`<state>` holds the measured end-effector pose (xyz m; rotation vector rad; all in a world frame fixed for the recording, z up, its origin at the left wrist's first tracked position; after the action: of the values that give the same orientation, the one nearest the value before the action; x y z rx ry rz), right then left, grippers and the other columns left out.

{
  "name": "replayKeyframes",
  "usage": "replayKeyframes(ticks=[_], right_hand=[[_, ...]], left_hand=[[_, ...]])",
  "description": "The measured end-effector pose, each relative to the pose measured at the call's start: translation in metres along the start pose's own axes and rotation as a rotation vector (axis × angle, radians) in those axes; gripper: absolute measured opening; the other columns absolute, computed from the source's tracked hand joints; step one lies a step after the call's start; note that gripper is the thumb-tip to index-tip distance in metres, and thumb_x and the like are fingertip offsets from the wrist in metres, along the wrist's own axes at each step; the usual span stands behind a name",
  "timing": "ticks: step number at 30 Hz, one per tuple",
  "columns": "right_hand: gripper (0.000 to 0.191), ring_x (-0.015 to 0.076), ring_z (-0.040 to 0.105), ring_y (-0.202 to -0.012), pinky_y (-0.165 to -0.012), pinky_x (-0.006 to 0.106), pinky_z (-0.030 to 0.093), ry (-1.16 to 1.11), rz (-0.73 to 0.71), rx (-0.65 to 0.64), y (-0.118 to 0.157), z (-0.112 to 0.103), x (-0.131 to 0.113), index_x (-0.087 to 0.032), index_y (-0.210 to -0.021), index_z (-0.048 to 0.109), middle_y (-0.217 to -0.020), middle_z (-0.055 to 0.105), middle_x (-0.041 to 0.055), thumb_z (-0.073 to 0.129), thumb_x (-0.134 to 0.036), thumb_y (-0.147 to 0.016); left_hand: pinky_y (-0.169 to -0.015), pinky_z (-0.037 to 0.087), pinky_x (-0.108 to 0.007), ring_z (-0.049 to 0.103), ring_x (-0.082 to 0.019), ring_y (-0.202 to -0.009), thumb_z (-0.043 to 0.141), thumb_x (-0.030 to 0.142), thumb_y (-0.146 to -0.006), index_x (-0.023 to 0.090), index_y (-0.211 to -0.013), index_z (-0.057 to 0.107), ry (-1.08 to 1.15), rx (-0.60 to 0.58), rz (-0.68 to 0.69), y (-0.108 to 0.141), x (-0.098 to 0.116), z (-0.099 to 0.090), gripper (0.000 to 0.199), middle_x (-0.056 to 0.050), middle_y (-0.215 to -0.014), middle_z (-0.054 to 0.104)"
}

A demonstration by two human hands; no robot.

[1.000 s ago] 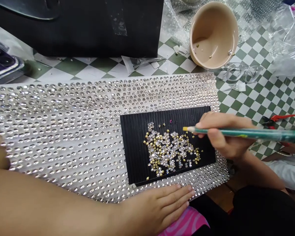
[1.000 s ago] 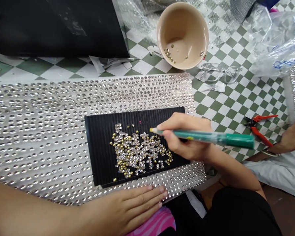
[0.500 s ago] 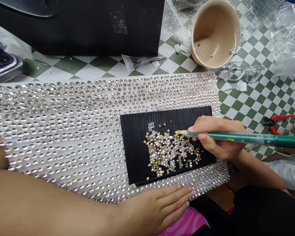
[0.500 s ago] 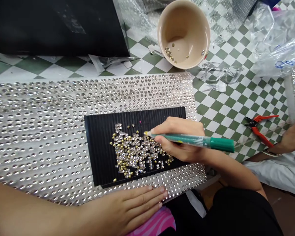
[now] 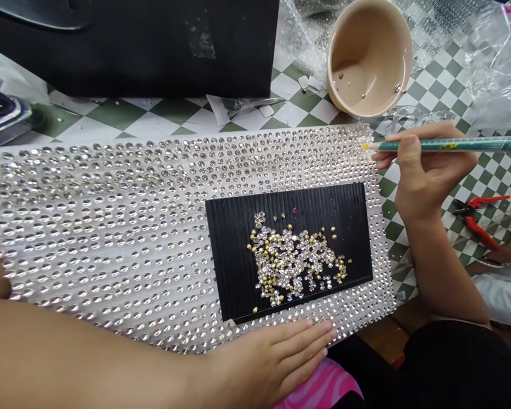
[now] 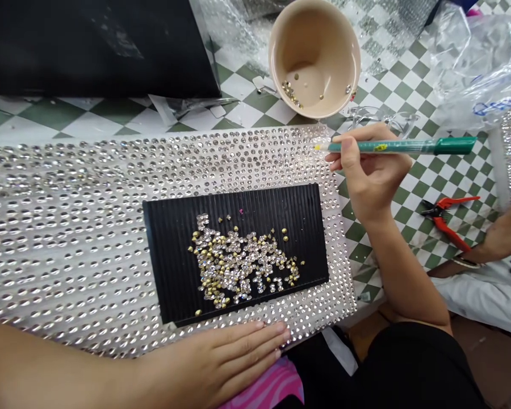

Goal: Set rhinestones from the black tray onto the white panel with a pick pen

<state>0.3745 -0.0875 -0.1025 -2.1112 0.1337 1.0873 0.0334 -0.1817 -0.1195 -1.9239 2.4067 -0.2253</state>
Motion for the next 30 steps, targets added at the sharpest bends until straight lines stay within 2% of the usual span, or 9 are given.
replayKeyframes(ticks=[4,8,10,14,17,20,25,30], right_hand=[[0.026,0.0122,0.075,-0.058,-0.048,0.024,0.057,-0.006,0.003,0.003,0.002,0.003,0.0,-0.022,-0.086,0.08,-0.074,0.075,0.0008,0.086,-0.046,-0.095],[0.028,0.0117,0.073,-0.057,-0.049,0.024,0.059,0.058,0.004,-0.018,0.001,0.003,0.003,-0.024,-0.086,0.079,-0.076,0.076,0.0012,0.083,-0.05,-0.096],[0.027,0.0119,0.074,-0.058,-0.05,0.024,0.059,0.061,0.003,-0.023,0.0,0.002,0.003,-0.024,-0.087,0.08,-0.076,0.076,0.0013,0.083,-0.049,-0.096],[0.017,0.0121,0.074,-0.058,-0.048,0.023,0.058,-0.001,-0.027,-0.014,0.001,0.001,-0.006,-0.022,-0.088,0.082,-0.075,0.075,0.0008,0.082,-0.036,-0.098],[0.01,0.0105,0.072,-0.057,-0.047,0.021,0.056,-0.071,-0.075,-0.036,0.009,0.004,-0.024,-0.022,-0.091,0.084,-0.075,0.076,0.0004,0.078,-0.025,-0.099],[0.007,0.0102,0.071,-0.055,-0.046,0.021,0.055,-0.131,-0.1,-0.176,0.025,0.009,-0.047,-0.024,-0.098,0.084,-0.073,0.078,-0.0016,0.077,-0.023,-0.098],[0.009,0.0115,0.071,-0.059,-0.053,0.025,0.059,-0.178,-0.104,-0.604,0.046,0.016,-0.074,-0.023,-0.101,0.078,-0.078,0.079,-0.0013,0.071,-0.019,-0.099],[0.009,0.0107,0.068,-0.058,-0.052,0.022,0.056,-0.121,-0.162,-0.706,0.041,0.018,-0.079,-0.024,-0.097,0.075,-0.074,0.077,-0.0016,0.068,-0.019,-0.1]], left_hand=[[-0.149,0.025,-0.035,0.036,-0.009,-0.171,0.044,0.055,-0.106,0.045,-0.165,0.049,0.001,-0.005,0.008,0.0,0.0,0.0,0.06,0.012,-0.18,0.041],[-0.152,0.018,-0.042,0.033,-0.013,-0.173,0.045,0.054,-0.106,0.041,-0.168,0.046,0.004,-0.013,0.009,0.002,0.001,0.001,0.063,0.008,-0.182,0.038],[-0.152,0.018,-0.041,0.033,-0.013,-0.173,0.046,0.054,-0.106,0.042,-0.168,0.047,0.007,-0.008,0.011,0.002,0.001,0.001,0.063,0.009,-0.182,0.038],[-0.15,0.023,-0.036,0.036,-0.01,-0.171,0.045,0.054,-0.107,0.045,-0.165,0.05,0.007,0.007,0.008,0.0,0.001,0.0,0.059,0.011,-0.18,0.042],[-0.149,0.026,-0.033,0.036,-0.008,-0.17,0.044,0.053,-0.108,0.046,-0.165,0.05,0.004,0.003,0.006,-0.001,0.0,-0.001,0.058,0.013,-0.18,0.041],[-0.148,0.026,-0.033,0.037,-0.008,-0.17,0.041,0.051,-0.109,0.045,-0.166,0.049,0.003,-0.005,0.007,-0.001,-0.001,-0.001,0.058,0.012,-0.18,0.041],[-0.146,0.03,-0.031,0.039,-0.008,-0.169,0.041,0.049,-0.109,0.042,-0.165,0.05,0.013,0.006,0.012,-0.001,-0.001,-0.001,0.057,0.009,-0.18,0.041],[-0.147,0.029,-0.035,0.04,-0.013,-0.169,0.042,0.043,-0.108,0.034,-0.167,0.05,0.053,0.038,0.018,0.002,0.0,0.001,0.059,0.002,-0.181,0.041]])
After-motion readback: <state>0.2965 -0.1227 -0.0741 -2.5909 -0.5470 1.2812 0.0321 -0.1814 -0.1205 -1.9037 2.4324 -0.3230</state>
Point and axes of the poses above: each hand's wrist, its own y-axis away from the middle knuckle, its own z-axis out of the palm, x = y × z, the point moved 2 cm from there along -y, towards the middle knuckle
